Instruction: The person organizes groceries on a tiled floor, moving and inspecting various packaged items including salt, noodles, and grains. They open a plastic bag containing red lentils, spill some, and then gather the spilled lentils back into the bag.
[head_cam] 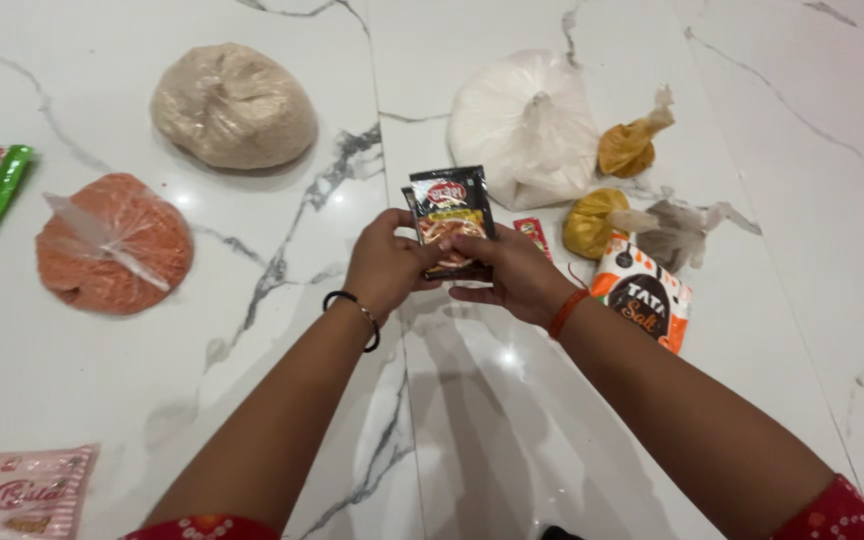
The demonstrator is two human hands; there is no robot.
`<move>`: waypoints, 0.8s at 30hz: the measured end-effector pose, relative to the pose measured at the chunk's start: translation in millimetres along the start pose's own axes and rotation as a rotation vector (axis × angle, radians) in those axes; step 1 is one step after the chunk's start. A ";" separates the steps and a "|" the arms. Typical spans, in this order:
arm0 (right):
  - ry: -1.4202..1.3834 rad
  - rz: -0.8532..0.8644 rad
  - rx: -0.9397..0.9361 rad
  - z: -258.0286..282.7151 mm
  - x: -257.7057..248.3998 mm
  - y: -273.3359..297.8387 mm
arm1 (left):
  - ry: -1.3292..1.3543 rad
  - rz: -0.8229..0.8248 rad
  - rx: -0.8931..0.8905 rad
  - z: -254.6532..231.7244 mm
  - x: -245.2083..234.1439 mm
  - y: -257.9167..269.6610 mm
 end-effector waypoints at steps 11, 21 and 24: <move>-0.132 -0.498 -0.057 -23.6 -141.3 16.5 | -0.405 -0.024 -0.077 25.5 26.6 -19.1; -0.127 -0.613 0.022 -45.2 -190.2 54.8 | -0.512 0.006 -0.040 43.4 57.9 -51.1; -0.284 -0.679 -0.193 -43.1 -205.6 56.9 | -0.516 0.031 0.012 50.5 74.8 -60.7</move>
Point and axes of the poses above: each hand's wrist, its own y-axis away from the middle knuckle, its own x-axis out of the palm, z = x × y, the point moved 3 cm from there along -y, towards the middle knuckle, and after that the axes turned 5 degrees about y, right-handed, at the moved point
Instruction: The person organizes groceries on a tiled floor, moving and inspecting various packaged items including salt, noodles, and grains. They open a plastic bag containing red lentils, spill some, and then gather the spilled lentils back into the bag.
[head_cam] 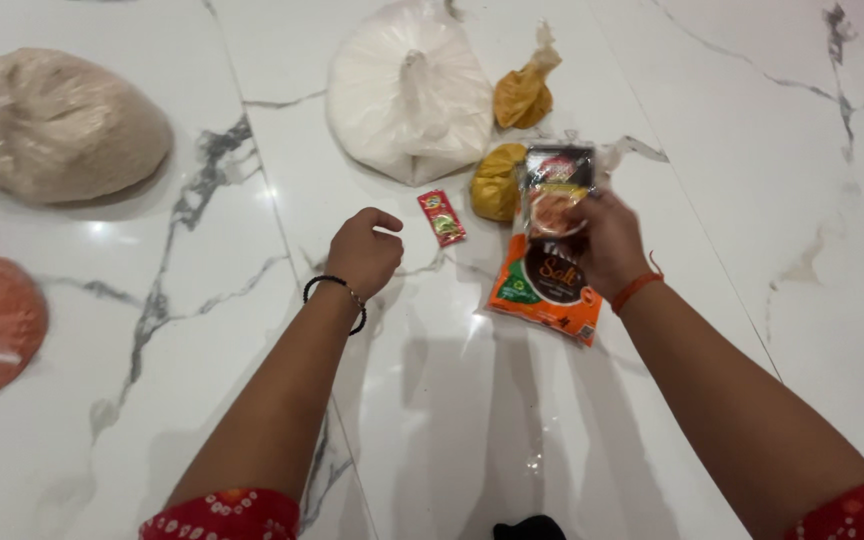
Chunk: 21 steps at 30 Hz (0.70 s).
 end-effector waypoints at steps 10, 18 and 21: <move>-0.256 -0.301 -0.041 -28.7 -120.8 -47.3 | 0.023 0.162 0.154 -66.5 105.2 -39.9; 0.096 -0.481 0.101 -38.3 -166.4 -88.8 | 0.138 0.336 0.116 -87.0 140.6 -70.6; 0.417 -0.580 -0.064 -20.6 -159.4 -97.1 | -0.026 0.201 0.265 -94.5 122.8 -77.3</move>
Point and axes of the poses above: each hand's wrist, its own y-axis away from the middle knuckle, its own x-axis out of the palm, z = x × y, the point moved 3 cm from there along -y, towards the middle knuckle, and after that the axes turned 5 degrees about y, right-handed, at the moved point
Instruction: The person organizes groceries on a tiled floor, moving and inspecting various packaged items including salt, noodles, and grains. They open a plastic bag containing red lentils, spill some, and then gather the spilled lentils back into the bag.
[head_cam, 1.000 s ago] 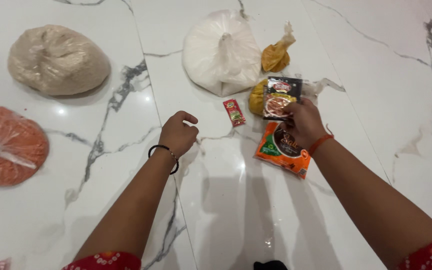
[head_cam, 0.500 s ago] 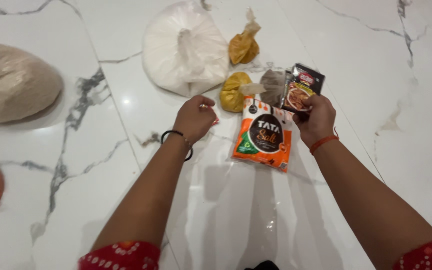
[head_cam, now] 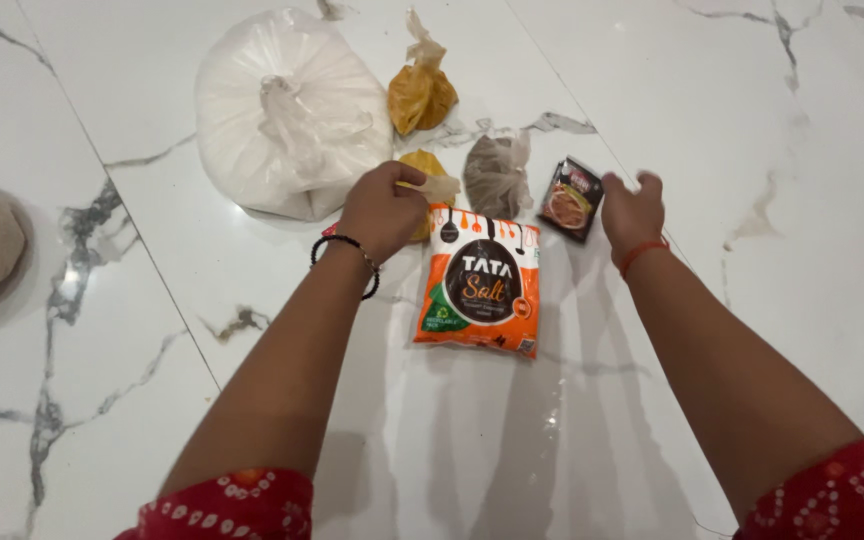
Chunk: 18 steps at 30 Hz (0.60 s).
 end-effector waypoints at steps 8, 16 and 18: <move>-0.260 0.274 -0.142 110.8 67.6 46.8 | -0.069 -0.139 -0.094 -5.2 -61.7 17.8; -0.267 0.496 -0.227 142.3 122.7 127.6 | -0.154 -0.304 -0.124 12.2 -152.8 76.0; -0.264 0.546 -0.235 152.3 132.1 150.6 | -0.154 -0.328 -0.189 17.9 -174.6 95.5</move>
Point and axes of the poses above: each hand's wrist, its own y-axis away from the middle knuckle, its own x-axis out of the palm, z = x × y, the point moved 3 cm from there along -y, towards the middle knuckle, and after that the axes turned 5 degrees about y, right-handed, at the moved point
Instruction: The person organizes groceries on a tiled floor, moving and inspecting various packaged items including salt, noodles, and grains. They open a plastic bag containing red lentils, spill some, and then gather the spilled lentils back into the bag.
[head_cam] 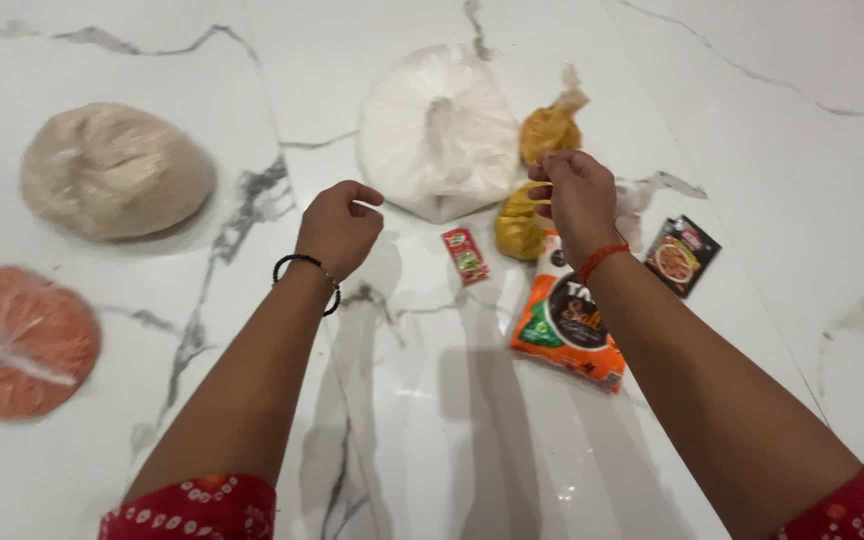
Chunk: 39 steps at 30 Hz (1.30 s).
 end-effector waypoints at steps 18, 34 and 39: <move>0.241 0.589 0.022 41.0 265.6 130.0 | -0.008 -0.396 -0.124 185.5 -255.7 131.8; 0.441 1.004 -0.021 -40.4 444.6 279.8 | -0.039 -0.939 -1.065 368.5 -330.1 354.8; 0.405 1.051 -0.015 -39.3 457.7 307.2 | 0.461 -1.148 -0.967 381.2 -308.4 365.2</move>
Point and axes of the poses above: each hand's wrist, its own y-axis away from the middle knuckle, its own x-axis out of the palm, z = x × y, the point moved 3 cm from there along -y, towards the middle knuckle, and after that the axes turned 5 degrees about y, right-handed, at the moved point
